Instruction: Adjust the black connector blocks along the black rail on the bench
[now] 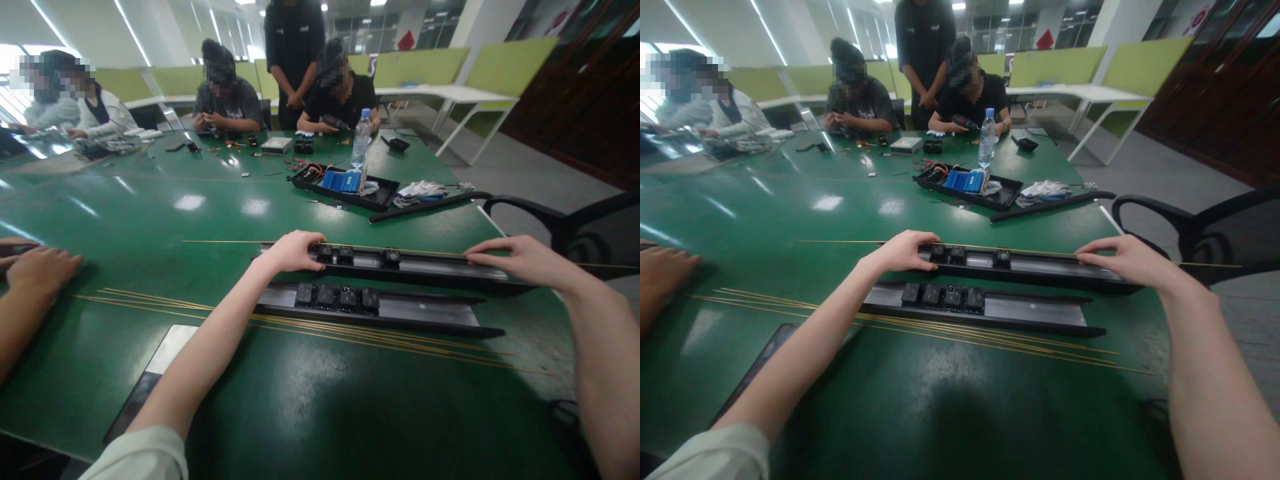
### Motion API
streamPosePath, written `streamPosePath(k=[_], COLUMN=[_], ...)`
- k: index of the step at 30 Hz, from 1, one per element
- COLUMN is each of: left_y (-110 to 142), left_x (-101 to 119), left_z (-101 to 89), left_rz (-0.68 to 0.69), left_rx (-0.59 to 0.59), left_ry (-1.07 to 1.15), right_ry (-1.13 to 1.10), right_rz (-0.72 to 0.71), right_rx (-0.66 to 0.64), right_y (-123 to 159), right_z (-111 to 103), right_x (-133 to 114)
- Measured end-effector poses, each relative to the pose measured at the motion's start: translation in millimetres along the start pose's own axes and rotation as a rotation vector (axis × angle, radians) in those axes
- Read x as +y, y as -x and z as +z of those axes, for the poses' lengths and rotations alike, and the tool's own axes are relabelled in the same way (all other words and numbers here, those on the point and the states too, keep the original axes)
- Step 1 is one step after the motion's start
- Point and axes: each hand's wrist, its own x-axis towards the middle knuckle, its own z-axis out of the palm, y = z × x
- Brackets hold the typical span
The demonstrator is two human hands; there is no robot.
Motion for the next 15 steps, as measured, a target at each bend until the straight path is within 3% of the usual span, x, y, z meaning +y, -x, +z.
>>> streamPosePath(k=[7, 15], left_y=[0.3, 3.8], left_x=[-4.7, -12.1], left_z=[-2.9, 2.8], left_rz=[0.066, 0.116], left_rx=[-0.037, -0.015], left_ry=[0.006, 0.016], right_ry=[-0.003, -0.073], right_rz=[-0.002, 0.106], right_rx=[0.008, 0.022], right_y=[-2.2, 1.7], right_z=[0.5, -7.6], right_x=[7.3, 21.8])
